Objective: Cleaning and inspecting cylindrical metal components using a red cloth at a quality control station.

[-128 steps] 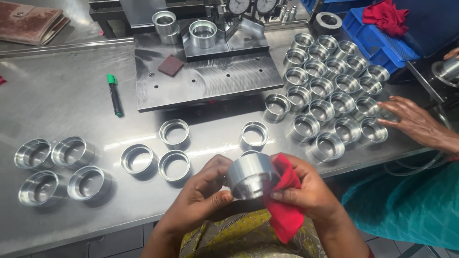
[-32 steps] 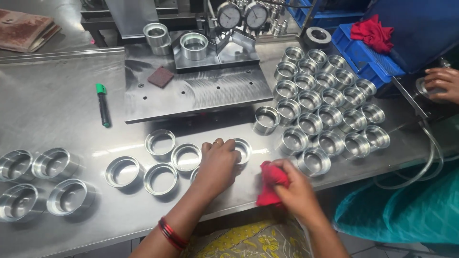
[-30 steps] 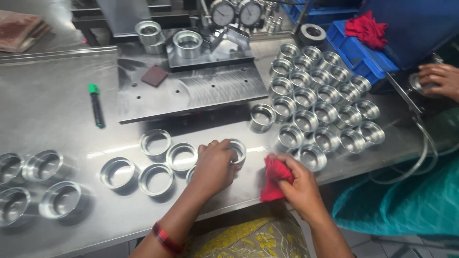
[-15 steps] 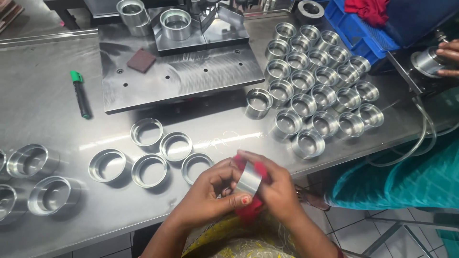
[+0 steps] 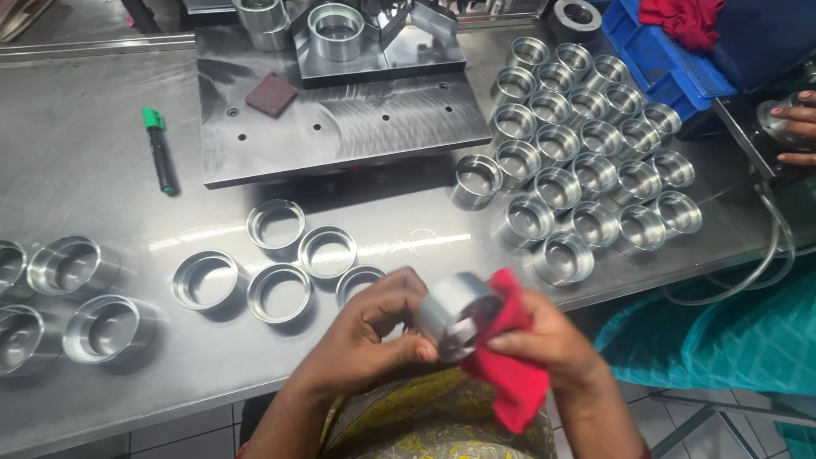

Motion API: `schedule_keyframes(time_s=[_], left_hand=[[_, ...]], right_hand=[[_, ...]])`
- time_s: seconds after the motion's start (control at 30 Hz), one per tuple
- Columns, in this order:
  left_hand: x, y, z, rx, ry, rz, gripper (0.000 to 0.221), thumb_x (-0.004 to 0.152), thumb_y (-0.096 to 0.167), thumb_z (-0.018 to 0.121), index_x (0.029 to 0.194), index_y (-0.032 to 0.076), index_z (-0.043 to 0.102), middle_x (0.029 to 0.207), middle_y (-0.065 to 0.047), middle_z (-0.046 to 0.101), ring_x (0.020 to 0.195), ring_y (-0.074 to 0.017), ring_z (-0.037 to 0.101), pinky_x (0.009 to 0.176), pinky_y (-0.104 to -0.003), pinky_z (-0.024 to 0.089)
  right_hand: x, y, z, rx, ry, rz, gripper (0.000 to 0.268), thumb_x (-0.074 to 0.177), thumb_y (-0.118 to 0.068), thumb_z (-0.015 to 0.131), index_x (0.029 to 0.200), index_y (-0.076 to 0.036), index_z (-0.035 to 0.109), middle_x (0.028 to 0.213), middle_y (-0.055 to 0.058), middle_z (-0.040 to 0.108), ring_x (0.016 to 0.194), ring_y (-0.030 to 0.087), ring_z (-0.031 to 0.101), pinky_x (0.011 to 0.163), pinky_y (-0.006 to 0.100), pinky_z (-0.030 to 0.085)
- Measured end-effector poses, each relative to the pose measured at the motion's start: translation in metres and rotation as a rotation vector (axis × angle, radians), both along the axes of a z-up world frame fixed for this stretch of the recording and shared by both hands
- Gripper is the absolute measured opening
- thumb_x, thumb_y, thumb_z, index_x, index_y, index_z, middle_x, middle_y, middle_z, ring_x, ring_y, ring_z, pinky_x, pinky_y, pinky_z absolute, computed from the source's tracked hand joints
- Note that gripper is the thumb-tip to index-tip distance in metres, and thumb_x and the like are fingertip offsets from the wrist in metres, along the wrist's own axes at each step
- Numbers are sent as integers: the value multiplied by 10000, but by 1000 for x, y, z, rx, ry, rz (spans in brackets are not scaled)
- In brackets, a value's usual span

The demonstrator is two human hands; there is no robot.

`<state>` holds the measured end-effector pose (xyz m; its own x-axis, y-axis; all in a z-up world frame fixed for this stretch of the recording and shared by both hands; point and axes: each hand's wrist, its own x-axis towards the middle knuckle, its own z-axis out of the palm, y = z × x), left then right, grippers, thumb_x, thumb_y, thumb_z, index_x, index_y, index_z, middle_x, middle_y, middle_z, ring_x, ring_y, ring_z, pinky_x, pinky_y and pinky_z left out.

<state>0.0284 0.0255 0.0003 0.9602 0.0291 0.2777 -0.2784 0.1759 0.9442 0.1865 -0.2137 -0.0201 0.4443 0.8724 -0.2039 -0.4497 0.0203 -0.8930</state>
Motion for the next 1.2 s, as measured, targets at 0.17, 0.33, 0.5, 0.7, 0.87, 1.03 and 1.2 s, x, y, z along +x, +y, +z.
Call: schedule_keyframes(time_s=[0.17, 0.33, 0.5, 0.7, 0.87, 1.03, 1.2], left_hand=[[5, 13, 23, -15, 34, 12, 430, 937, 274, 723, 1310, 71, 657, 1217, -67, 564, 1166, -179, 602, 1045, -376, 534], [1, 28, 31, 291, 89, 176, 518, 971, 131, 616, 1485, 100, 557, 1320, -105, 558, 1276, -219, 580, 1097, -399, 500], [-10, 50, 19, 723, 326, 551, 650, 875, -19, 555, 1502, 137, 475, 1390, -127, 510, 1214, -267, 601, 974, -396, 530], [-4, 77, -8, 1001, 277, 569, 736, 764, 43, 620, 1481, 123, 477, 1545, -145, 406, 1400, -349, 416, 1140, -504, 357], [14, 85, -23, 1268, 270, 401, 751, 725, 221, 644, 1466, 269, 535, 1632, -126, 281, 1536, -337, 181, 1221, -563, 116], [7, 90, -25, 1421, 433, 347, 695, 737, 417, 627, 1425, 352, 547, 1653, -96, 249, 1560, -331, 112, 1210, -636, 52], [-11, 106, -30, 1451, 427, 463, 709, 754, 509, 584, 1445, 360, 529, 1650, -121, 249, 1541, -349, 122, 1145, -756, 11]], right_hand=[[5, 7, 24, 149, -116, -64, 521, 718, 75, 830, 1199, -4, 645, 1037, 129, 727, 956, 196, 714, 880, 379, 581], [-2, 39, 16, 130, -203, -42, 419, 746, 86, 816, 1116, -42, 667, 1025, 51, 689, 943, 163, 691, 859, 369, 579], [-19, 80, 9, -386, -1145, -180, 509, 647, 118, 619, 1081, -111, 751, 914, 60, 673, 859, 192, 723, 769, 319, 579], [-26, 110, -5, -326, -1536, -250, 531, 636, 86, 644, 1115, -123, 739, 1083, 93, 680, 1017, 345, 627, 923, 455, 495], [-19, 104, -4, -247, -1443, -127, 701, 625, 84, 572, 1284, -127, 686, 1166, 124, 661, 1110, 356, 609, 991, 456, 466], [-21, 84, -24, -208, -1426, -217, 745, 579, 56, 527, 1299, -96, 642, 1197, 162, 639, 1166, 380, 587, 1030, 468, 448], [-25, 76, -27, -356, -1512, -218, 683, 631, 54, 578, 1270, -164, 679, 1151, 105, 683, 1163, 324, 615, 1016, 453, 479]])
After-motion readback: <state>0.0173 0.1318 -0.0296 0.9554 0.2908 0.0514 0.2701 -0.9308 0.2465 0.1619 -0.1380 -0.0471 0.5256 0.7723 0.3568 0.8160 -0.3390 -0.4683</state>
